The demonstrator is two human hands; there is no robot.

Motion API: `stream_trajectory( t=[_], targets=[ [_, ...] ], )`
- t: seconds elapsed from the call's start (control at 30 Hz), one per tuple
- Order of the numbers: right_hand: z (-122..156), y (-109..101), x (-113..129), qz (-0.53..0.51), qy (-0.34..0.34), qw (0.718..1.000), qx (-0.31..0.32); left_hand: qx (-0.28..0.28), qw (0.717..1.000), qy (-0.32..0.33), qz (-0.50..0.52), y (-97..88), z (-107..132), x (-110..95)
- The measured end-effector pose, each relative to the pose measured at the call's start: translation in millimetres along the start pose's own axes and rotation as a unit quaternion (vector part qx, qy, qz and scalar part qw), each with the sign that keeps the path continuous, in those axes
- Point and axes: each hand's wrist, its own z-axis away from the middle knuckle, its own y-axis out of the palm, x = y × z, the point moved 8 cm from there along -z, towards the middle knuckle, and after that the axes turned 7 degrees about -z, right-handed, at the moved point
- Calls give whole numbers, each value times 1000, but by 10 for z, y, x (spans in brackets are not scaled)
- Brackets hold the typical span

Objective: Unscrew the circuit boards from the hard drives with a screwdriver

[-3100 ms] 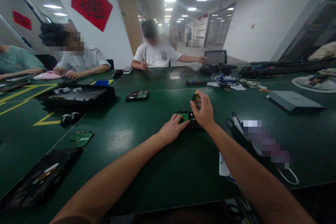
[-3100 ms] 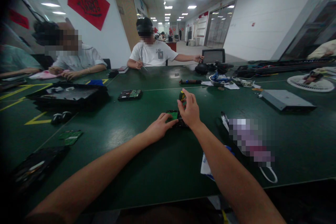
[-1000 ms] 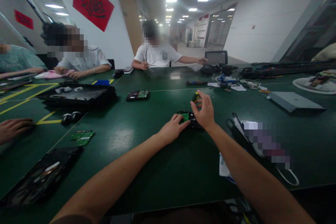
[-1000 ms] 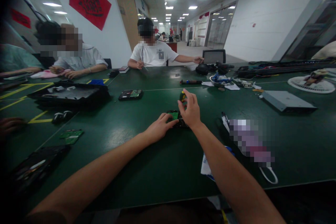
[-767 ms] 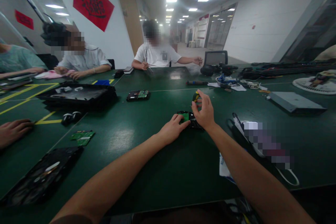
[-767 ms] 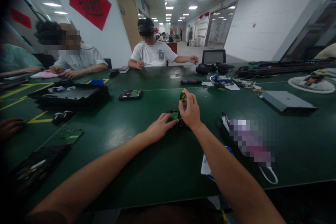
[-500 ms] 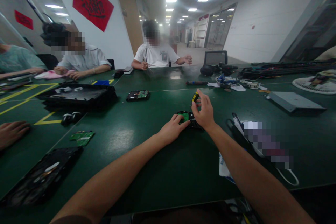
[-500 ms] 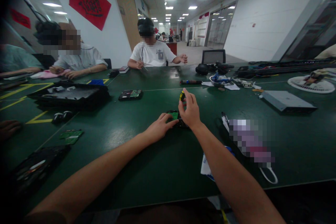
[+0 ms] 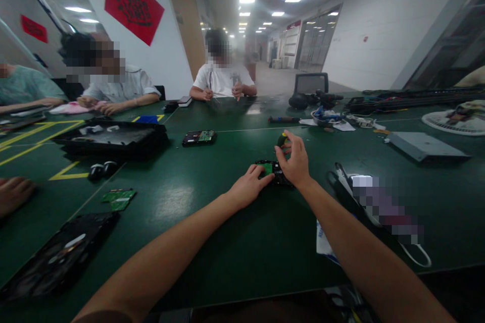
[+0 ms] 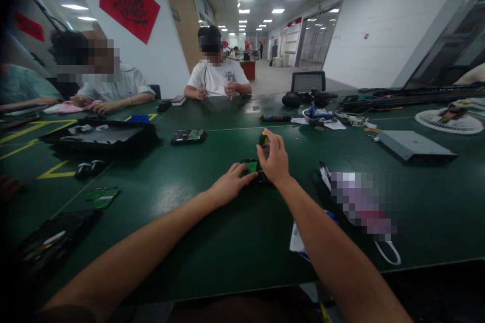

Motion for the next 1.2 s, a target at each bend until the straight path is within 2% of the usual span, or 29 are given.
stream_trajectory(
  t=[1.2],
  targets=[
    [1,5,14,5,-4,1000,4,8,1000,-7,8,1,2,11]
  ],
)
